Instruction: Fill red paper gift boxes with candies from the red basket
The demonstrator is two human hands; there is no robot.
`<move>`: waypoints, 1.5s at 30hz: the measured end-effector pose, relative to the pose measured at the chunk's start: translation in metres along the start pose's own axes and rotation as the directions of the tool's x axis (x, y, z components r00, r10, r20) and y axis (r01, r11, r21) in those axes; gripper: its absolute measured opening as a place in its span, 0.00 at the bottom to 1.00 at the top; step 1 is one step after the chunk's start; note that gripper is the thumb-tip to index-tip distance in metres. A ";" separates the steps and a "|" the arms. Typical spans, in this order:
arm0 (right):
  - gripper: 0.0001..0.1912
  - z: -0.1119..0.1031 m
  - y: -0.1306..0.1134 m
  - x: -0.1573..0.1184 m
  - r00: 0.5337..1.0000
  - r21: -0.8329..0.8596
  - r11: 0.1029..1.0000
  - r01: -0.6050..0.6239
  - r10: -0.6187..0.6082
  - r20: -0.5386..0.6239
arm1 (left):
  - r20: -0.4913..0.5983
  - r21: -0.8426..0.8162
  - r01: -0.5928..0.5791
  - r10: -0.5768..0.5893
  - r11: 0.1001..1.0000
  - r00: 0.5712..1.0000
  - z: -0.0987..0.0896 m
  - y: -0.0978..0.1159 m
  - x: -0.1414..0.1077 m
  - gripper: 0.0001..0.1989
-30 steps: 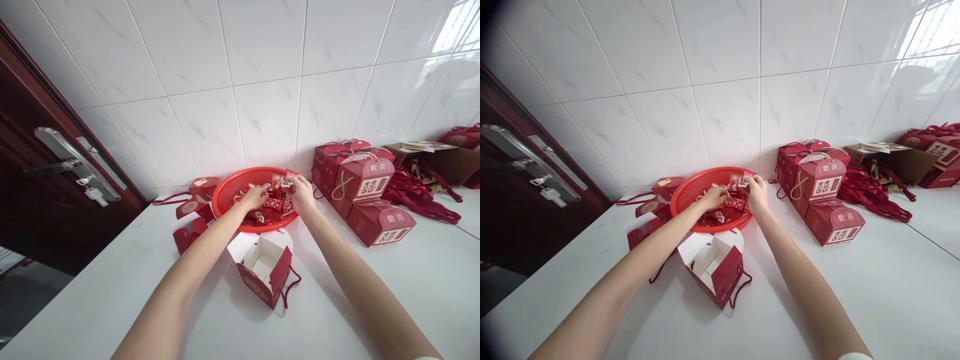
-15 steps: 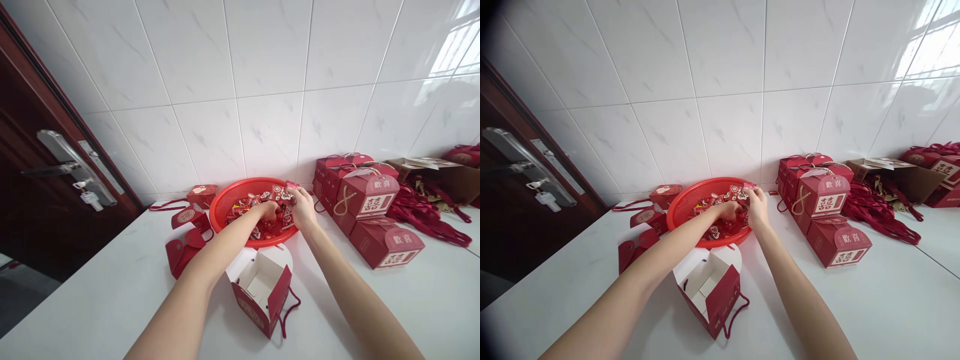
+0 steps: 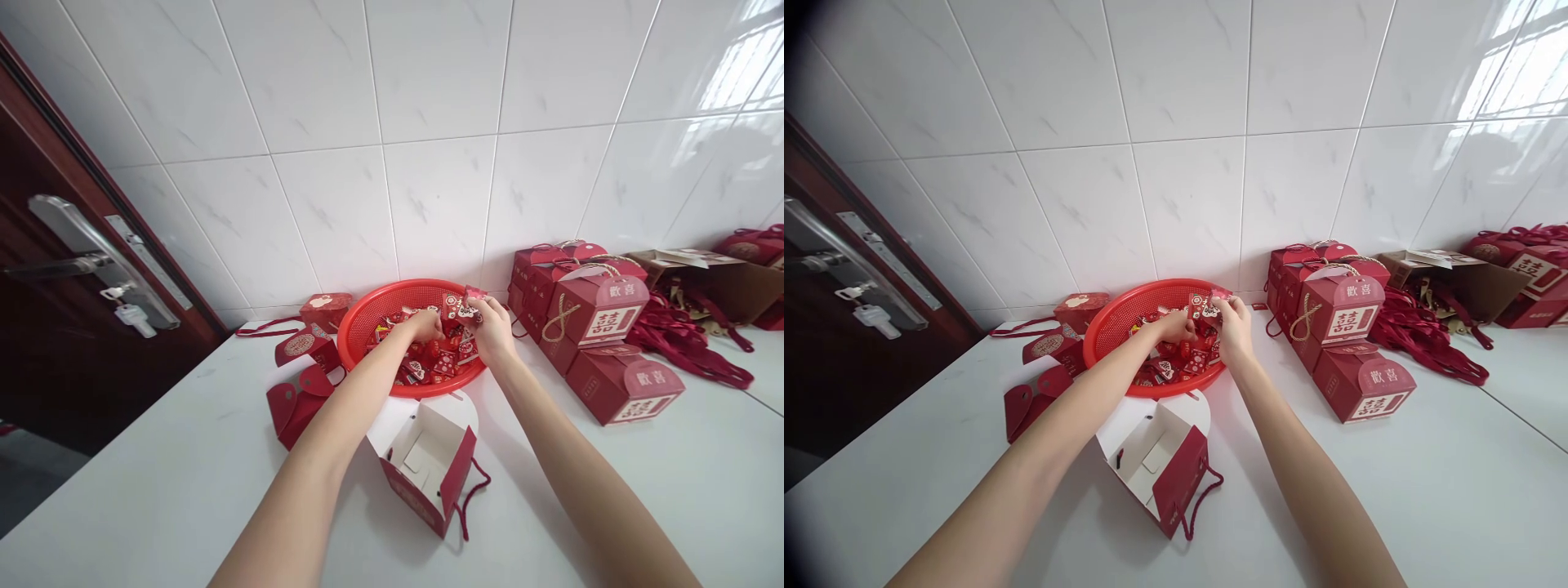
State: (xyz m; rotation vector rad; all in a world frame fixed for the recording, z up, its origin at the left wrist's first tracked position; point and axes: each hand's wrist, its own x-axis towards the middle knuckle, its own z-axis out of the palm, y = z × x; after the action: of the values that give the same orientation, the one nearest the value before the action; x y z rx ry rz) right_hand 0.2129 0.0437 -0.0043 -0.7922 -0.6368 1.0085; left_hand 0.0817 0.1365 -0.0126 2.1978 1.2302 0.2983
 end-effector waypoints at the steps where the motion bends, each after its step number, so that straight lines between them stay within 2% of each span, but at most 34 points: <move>1: 0.15 0.000 0.000 0.000 1.000 0.000 1.000 0.002 -0.002 0.001 | -0.019 -0.037 -0.011 0.011 0.999 1.000 -0.002 0.002 -0.001 0.11; 6: 0.15 0.000 -0.001 0.003 0.999 0.005 1.000 0.013 -0.013 0.032 | -0.177 -0.248 -0.100 0.056 0.963 0.983 -0.018 0.015 -0.009 0.08; 9: 0.16 0.002 -0.005 0.002 0.996 -0.007 1.000 0.002 -0.001 0.089 | -0.308 -0.375 -0.166 0.047 0.912 0.950 -0.026 0.021 -0.021 0.11; 12: 0.18 0.003 -0.009 -0.002 0.987 -0.038 0.999 -0.020 0.026 0.159 | -0.396 -0.469 -0.214 0.013 0.857 0.918 -0.028 0.021 -0.044 0.16; 15: 0.20 0.003 -0.014 -0.008 0.970 -0.088 0.995 -0.042 0.061 0.234 | -0.441 -0.542 -0.245 -0.023 0.803 0.897 -0.026 0.016 -0.074 0.21; 19: 0.21 0.005 -0.017 -0.015 0.952 -0.160 0.987 -0.024 0.072 0.298 | -0.431 -0.703 -0.289 -0.067 0.650 0.900 -0.018 0.008 -0.109 0.24; 21: 0.21 0.005 -0.016 -0.017 0.947 -0.195 0.981 -0.003 0.065 0.314 | -0.434 -0.747 -0.308 -0.082 0.590 0.897 -0.014 0.005 -0.118 0.25; 24: 0.21 0.007 -0.014 -0.020 0.946 -0.242 0.970 0.022 0.058 0.320 | -0.472 -0.753 -0.360 -0.071 0.551 0.879 -0.008 0.003 -0.123 0.25; 28: 0.21 0.008 -0.013 -0.024 0.935 -0.290 0.957 0.017 0.088 0.345 | -0.474 -0.736 -0.384 -0.018 0.558 0.881 -0.005 0.003 -0.122 0.24; 32: 0.20 0.011 -0.012 -0.030 0.900 -0.299 0.954 -0.009 0.138 0.413 | -0.447 -0.718 -0.361 0.003 0.595 0.894 -0.004 0.002 -0.122 0.23; 36: 0.19 0.014 -0.011 -0.034 0.871 -0.287 0.958 -0.006 0.146 0.469 | -0.469 -0.682 -0.382 0.027 0.624 0.883 -0.003 0.000 -0.121 0.21; 40: 0.20 0.013 -0.013 -0.035 0.867 -0.284 0.957 -0.050 0.183 0.464 | -0.464 -0.643 -0.381 0.059 0.664 0.884 -0.003 0.000 -0.122 0.20; 45: 0.18 0.010 -0.017 -0.033 0.830 -0.281 0.954 -0.109 0.243 0.503 | -0.463 -0.582 -0.434 0.159 0.688 0.872 -0.005 0.003 -0.126 0.18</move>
State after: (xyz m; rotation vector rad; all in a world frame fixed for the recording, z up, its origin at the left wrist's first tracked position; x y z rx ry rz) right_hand 0.1997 0.0116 0.0117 -0.7935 -1.2034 1.3586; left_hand 0.0124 0.0323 0.0048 1.7029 0.7308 1.1702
